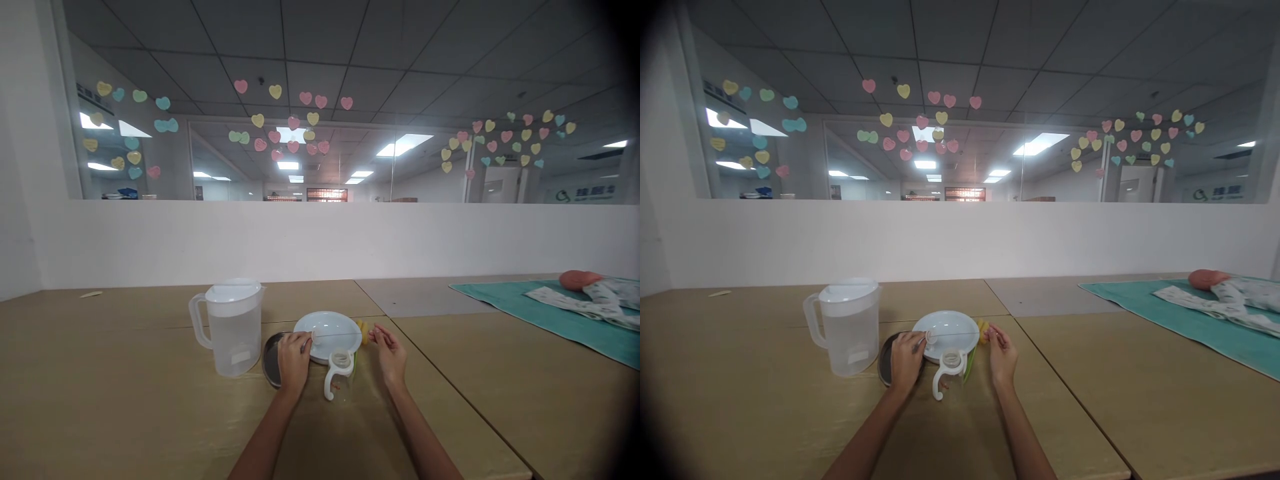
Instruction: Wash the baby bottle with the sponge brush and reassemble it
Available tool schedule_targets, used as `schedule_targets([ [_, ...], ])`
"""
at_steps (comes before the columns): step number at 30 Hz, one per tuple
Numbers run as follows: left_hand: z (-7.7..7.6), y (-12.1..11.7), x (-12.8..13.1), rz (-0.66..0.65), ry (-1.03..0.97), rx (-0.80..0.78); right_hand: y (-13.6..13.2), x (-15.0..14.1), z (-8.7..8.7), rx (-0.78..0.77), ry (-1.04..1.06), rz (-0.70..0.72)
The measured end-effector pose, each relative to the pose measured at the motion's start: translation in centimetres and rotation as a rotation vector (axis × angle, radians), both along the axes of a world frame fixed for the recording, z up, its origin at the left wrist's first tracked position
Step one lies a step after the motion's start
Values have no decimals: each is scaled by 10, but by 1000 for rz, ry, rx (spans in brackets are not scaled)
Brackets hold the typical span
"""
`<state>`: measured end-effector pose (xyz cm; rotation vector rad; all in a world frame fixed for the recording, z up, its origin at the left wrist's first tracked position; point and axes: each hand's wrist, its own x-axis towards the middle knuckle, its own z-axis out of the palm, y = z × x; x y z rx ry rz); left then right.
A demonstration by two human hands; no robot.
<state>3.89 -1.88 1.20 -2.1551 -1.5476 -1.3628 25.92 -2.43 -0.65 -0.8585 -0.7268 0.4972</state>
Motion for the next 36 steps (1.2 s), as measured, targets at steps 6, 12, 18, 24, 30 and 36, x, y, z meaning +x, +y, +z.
schedule_targets([
  [6, -3, 2, 0, -13, 18, 65, 1, 3, -2, 11, 31, 8],
  [12, -4, 3, -1, -10, 25, 80, -1, 0, 1, 18, 19, -14],
  [18, -5, 4, -2, -9, 48, 63, -7, -4, 2, 7, -92, -60],
  [24, -4, 2, -2, -25, 64, 70, -13, -8, 3, -26, -190, -191],
  [30, -4, 2, -1, -35, 59, 53, -17, -9, 5, -37, -222, -255],
  [36, -3, 1, 1, -54, 28, 37, -17, -8, 4, -72, -214, -208],
])
